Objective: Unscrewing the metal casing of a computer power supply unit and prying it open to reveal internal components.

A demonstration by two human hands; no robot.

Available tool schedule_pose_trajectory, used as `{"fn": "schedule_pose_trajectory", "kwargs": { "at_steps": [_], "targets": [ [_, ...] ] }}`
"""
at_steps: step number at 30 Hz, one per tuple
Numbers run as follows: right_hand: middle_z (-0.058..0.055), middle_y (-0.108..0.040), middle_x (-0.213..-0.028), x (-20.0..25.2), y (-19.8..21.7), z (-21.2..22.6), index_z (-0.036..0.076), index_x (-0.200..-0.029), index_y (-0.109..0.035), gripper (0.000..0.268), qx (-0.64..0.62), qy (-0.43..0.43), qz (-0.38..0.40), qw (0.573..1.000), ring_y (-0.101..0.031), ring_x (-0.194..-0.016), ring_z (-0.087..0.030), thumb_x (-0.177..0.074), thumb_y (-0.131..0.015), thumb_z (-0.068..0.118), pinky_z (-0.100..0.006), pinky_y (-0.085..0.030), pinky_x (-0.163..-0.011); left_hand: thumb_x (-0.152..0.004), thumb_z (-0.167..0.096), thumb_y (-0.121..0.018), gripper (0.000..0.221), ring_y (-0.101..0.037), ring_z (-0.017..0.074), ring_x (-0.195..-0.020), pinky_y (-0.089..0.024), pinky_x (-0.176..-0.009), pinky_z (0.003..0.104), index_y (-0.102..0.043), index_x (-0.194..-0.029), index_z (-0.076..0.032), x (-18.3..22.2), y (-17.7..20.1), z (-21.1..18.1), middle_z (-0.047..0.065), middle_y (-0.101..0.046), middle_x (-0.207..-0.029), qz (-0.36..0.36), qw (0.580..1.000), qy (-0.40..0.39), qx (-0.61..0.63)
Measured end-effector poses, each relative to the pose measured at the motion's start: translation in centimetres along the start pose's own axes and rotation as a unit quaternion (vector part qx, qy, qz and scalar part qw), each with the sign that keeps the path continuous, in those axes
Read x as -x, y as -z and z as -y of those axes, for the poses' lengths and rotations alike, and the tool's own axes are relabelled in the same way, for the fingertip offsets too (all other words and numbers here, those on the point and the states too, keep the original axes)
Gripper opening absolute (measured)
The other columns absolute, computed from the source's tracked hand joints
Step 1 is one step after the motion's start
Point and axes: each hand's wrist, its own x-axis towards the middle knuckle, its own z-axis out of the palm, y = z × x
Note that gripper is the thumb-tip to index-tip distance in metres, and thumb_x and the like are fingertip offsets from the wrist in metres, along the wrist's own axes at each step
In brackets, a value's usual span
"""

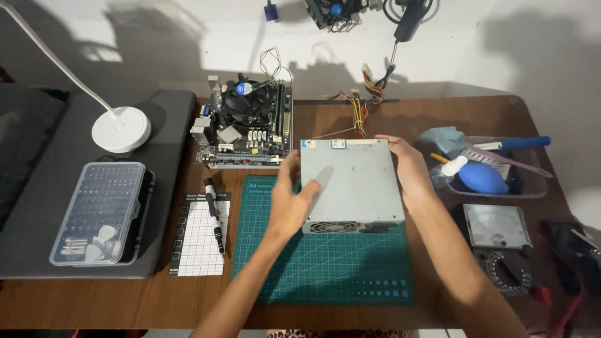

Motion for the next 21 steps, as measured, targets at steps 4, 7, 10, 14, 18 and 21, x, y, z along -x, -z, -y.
{"fn": "schedule_pose_trajectory", "kwargs": {
  "at_steps": [4, 7, 10, 14, 18, 21],
  "targets": [
    [-0.009, -0.060, -0.091, 0.3, 0.0, 0.2, 0.014, -0.104, -0.066, 0.029, 0.063, 0.045, 0.002, 0.997, -0.057, -0.088, -0.017, -0.087, -0.044, 0.021, -0.030, -0.048, -0.075, -0.067, -0.016, -0.060, 0.055, -0.047, 0.0338, -0.117, -0.036, -0.098, 0.047, -0.050, -0.120, -0.005, 1.0, 1.0, -0.3, 0.016, -0.053, -0.120, -0.105, 0.968, -0.177, -0.148],
    [-0.009, -0.057, -0.098, -0.6, 0.3, -0.8, 0.015, -0.106, -0.065, 0.030, 0.107, 0.061, 0.024, 0.992, -0.053, -0.096, -0.021, -0.086, -0.049, 0.030, -0.035, -0.044, -0.082, -0.067, -0.038, -0.064, 0.052, -0.045, 0.0336, -0.118, -0.030, -0.103, 0.049, -0.059, -0.110, -0.008, 0.6, 1.0, 0.0, 0.017, -0.052, -0.118, -0.079, 0.888, -0.359, -0.278],
    [-0.008, -0.055, -0.107, -0.6, 0.4, -0.5, 0.018, -0.114, -0.060, 0.036, 0.187, 0.080, 0.036, 0.979, -0.050, -0.106, -0.023, -0.084, -0.055, 0.038, -0.038, -0.040, -0.087, -0.062, -0.040, -0.067, 0.064, -0.043, 0.0357, -0.122, -0.029, -0.103, 0.055, -0.054, -0.118, -0.010, -0.2, 0.4, -1.2, 0.018, -0.049, -0.124, 0.023, 0.840, -0.438, -0.319],
    [-0.016, -0.052, -0.119, 1.1, -0.1, 1.1, 0.017, -0.119, -0.056, 0.039, 0.217, 0.052, 0.044, 0.974, -0.051, -0.110, -0.030, -0.083, -0.056, 0.034, -0.041, -0.041, -0.090, -0.044, -0.055, -0.066, 0.104, -0.011, 0.0424, -0.134, 0.000, -0.104, 0.062, -0.035, -0.134, -0.014, -0.9, 0.6, -5.5, 0.024, -0.020, -0.143, 0.228, 0.815, -0.278, -0.455],
    [-0.016, -0.049, -0.123, 0.3, 0.3, 0.7, 0.017, -0.120, -0.055, 0.042, 0.230, 0.051, 0.056, 0.970, -0.048, -0.114, -0.032, -0.084, -0.059, 0.036, -0.043, -0.040, -0.093, -0.035, -0.058, -0.070, 0.126, -0.011, 0.0443, -0.134, 0.006, -0.099, 0.068, -0.020, -0.142, -0.013, -2.2, 0.0, -6.4, 0.027, -0.021, -0.142, 0.289, 0.785, -0.189, -0.514],
    [-0.017, -0.045, -0.127, 0.3, 0.3, 0.9, 0.015, -0.123, -0.052, 0.048, 0.231, 0.054, 0.065, 0.969, -0.044, -0.119, -0.033, -0.083, -0.058, 0.041, -0.046, -0.037, -0.096, -0.037, -0.063, -0.069, 0.129, -0.017, 0.0447, -0.131, -0.002, -0.100, 0.069, -0.018, -0.141, -0.005, -2.6, 0.2, -6.7, 0.029, -0.023, -0.140, 0.295, 0.768, -0.194, -0.535]
  ]
}}
